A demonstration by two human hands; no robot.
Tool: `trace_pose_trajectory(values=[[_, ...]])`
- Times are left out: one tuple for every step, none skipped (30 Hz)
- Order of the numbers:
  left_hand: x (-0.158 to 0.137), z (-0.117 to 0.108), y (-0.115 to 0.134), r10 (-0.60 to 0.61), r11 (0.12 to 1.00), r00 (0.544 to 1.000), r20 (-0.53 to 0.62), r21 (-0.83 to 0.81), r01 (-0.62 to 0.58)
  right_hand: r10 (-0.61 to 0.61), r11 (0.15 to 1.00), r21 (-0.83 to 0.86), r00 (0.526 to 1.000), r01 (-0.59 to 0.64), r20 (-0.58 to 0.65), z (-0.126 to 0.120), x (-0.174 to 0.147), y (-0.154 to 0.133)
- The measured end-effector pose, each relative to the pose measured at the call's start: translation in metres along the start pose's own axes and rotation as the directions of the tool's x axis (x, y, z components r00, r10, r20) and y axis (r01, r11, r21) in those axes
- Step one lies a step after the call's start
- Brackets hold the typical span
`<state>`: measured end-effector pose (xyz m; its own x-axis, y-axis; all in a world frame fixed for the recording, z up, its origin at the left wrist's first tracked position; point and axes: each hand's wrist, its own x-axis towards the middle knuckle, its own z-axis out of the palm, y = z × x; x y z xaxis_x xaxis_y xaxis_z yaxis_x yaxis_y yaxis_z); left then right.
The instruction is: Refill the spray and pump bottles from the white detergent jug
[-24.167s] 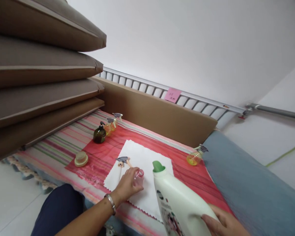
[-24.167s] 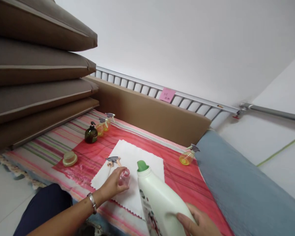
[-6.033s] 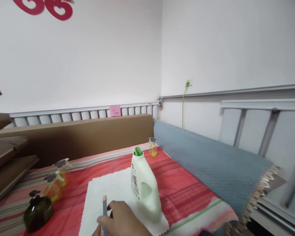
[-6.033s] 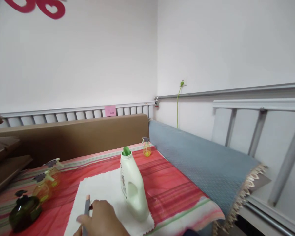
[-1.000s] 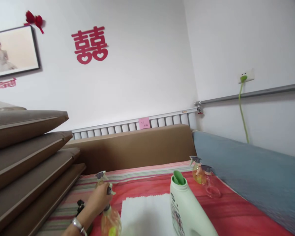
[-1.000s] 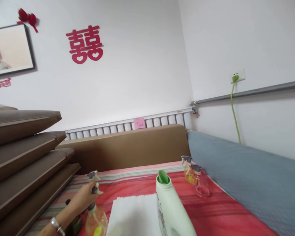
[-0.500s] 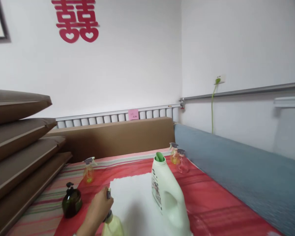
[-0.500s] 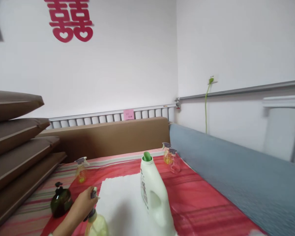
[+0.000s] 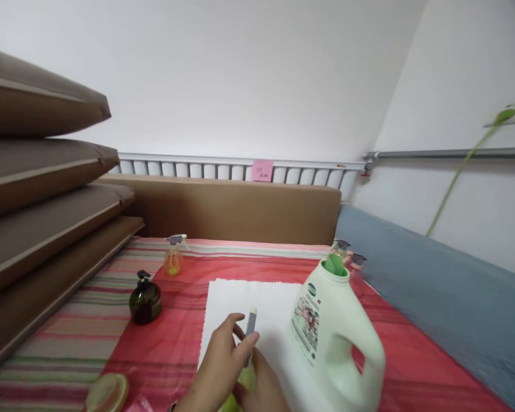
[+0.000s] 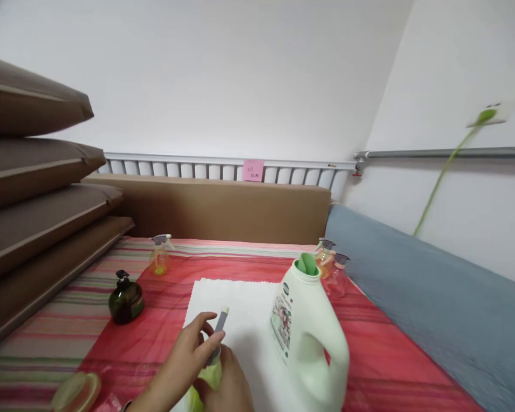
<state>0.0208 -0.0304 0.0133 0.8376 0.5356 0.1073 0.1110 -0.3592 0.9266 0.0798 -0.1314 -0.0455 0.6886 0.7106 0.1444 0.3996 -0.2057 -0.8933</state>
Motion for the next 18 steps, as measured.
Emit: trace_pose_trajectory(values=[[-0.002, -0.001, -0.007, 0.010, 0.998, 1.000, -0.024, -0.066, -0.011, 0.004, 1.000, 0.028, 1.000, -0.004, 0.014, -0.001, 0.002, 0.001], [-0.004, -0.002, -0.015, 0.020, 0.994, 0.998, -0.058, -0.111, -0.026, 0.018, 0.999, 0.045, 1.000, -0.019, 0.023, -0.003, 0.003, 0.002], [-0.006, -0.003, -0.023, 0.031, 0.990, 0.996, -0.081, -0.137, -0.042, 0.032, 0.998, 0.054, 0.999, -0.034, 0.031, -0.006, 0.003, 0.003], [-0.007, -0.004, -0.032, 0.042, 0.988, 0.996, -0.085, -0.148, -0.054, 0.042, 0.997, 0.059, 0.998, -0.044, 0.044, -0.009, 0.004, 0.004], [-0.008, -0.005, -0.041, 0.050, 0.987, 0.997, -0.055, -0.152, -0.058, 0.039, 0.997, 0.061, 0.997, -0.043, 0.066, -0.011, 0.003, 0.005], [-0.008, -0.004, -0.049, 0.059, 0.986, 0.998, 0.007, -0.156, -0.057, 0.025, 0.998, 0.058, 0.995, -0.030, 0.095, -0.012, 0.003, 0.007], [-0.009, -0.003, -0.056, 0.067, 0.985, 0.994, 0.087, -0.165, -0.052, 0.008, 0.999, 0.050, 0.992, -0.015, 0.124, -0.011, 0.002, 0.009], [-0.009, -0.001, -0.061, 0.070, 0.983, 0.984, 0.162, -0.179, -0.040, 0.002, 0.999, 0.039, 0.989, -0.008, 0.146, -0.010, 0.001, 0.011], [-0.009, 0.001, -0.065, 0.070, 0.981, 0.973, 0.218, -0.195, -0.027, 0.013, 1.000, 0.025, 0.988, -0.017, 0.156, -0.008, 0.000, 0.014], [-0.009, 0.003, -0.068, 0.067, 0.978, 0.966, 0.248, -0.209, -0.014, 0.042, 0.999, 0.011, 0.987, -0.044, 0.154, -0.006, -0.002, 0.018], [-0.009, 0.005, -0.069, 0.062, 0.975, 0.965, 0.255, -0.223, -0.004, 0.085, 0.996, 0.002, 0.986, -0.087, 0.146, -0.004, -0.003, 0.021], [-0.009, 0.007, -0.069, 0.060, 0.971, 0.968, 0.243, -0.238, 0.000, 0.132, 0.991, -0.003, 0.982, -0.133, 0.137, -0.004, -0.004, 0.023], [-0.008, 0.008, -0.068, 0.062, 0.968, 0.973, 0.222, -0.252, -0.004, 0.169, 0.985, -0.004, 0.977, -0.170, 0.134, -0.005, -0.005, 0.025], [-0.009, 0.010, -0.067, 0.065, 0.965, 0.977, 0.202, -0.263, -0.010, 0.188, 0.982, -0.004, 0.971, -0.190, 0.147, -0.008, -0.005, 0.025], [-0.009, 0.011, -0.066, 0.067, 0.963, 0.981, 0.182, -0.270, -0.016, 0.186, 0.982, 0.000, 0.968, -0.189, 0.166, -0.013, -0.005, 0.024], [-0.009, 0.012, -0.065, 0.061, 0.962, 0.986, 0.158, -0.272, -0.016, 0.167, 0.985, 0.009, 0.969, -0.172, 0.184, -0.020, -0.006, 0.022], [-0.010, 0.013, -0.064, 0.050, 0.965, 0.991, 0.127, -0.263, -0.015, 0.141, 0.989, 0.026, 0.972, -0.149, 0.190, -0.028, -0.006, 0.017], [-0.010, 0.014, -0.063, 0.040, 0.971, 0.995, 0.090, -0.240, -0.017, 0.117, 0.991, 0.046, 0.977, -0.127, 0.177, -0.035, -0.006, 0.012]])
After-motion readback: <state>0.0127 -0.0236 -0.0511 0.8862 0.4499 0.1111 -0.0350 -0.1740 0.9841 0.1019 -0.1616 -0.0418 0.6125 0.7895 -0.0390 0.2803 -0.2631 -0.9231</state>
